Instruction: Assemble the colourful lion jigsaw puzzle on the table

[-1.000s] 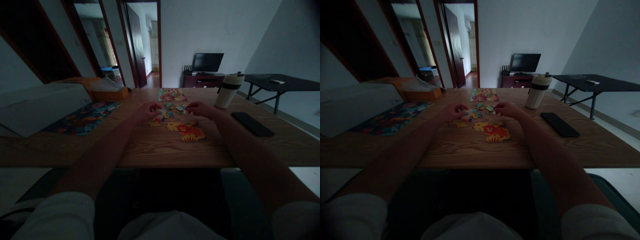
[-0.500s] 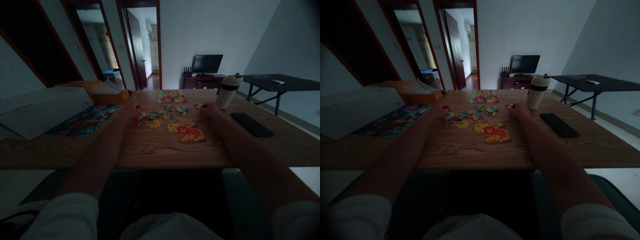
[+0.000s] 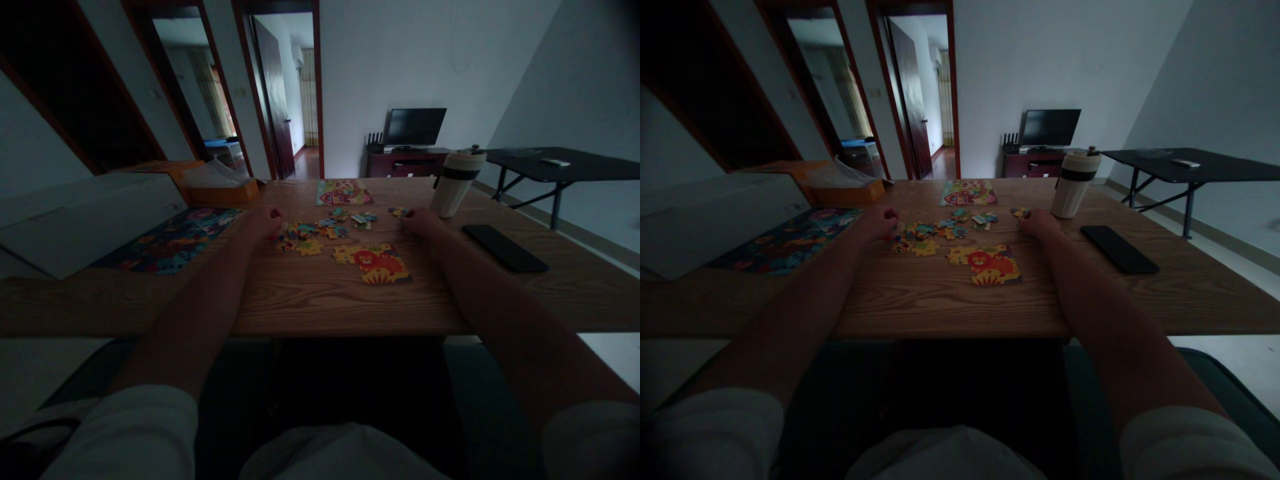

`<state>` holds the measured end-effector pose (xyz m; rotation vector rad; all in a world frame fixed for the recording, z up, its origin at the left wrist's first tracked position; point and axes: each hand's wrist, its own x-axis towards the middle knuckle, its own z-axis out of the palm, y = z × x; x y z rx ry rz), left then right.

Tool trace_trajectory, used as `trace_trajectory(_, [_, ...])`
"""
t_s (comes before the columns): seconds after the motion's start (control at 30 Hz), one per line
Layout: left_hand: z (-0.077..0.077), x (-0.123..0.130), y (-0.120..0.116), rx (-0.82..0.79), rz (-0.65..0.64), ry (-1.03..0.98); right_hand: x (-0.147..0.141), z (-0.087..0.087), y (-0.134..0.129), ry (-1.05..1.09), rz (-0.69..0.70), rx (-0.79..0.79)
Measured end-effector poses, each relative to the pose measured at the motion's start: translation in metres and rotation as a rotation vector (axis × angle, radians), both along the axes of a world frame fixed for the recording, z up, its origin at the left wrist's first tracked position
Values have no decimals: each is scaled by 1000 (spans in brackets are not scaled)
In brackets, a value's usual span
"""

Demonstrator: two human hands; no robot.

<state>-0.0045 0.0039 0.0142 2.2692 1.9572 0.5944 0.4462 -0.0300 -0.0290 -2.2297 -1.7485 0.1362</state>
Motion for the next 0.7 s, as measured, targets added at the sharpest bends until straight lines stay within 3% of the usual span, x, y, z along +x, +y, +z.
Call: trace_trajectory(0.7, [5, 0, -4, -53, 34, 57, -5, 1, 1, -68, 41, -26])
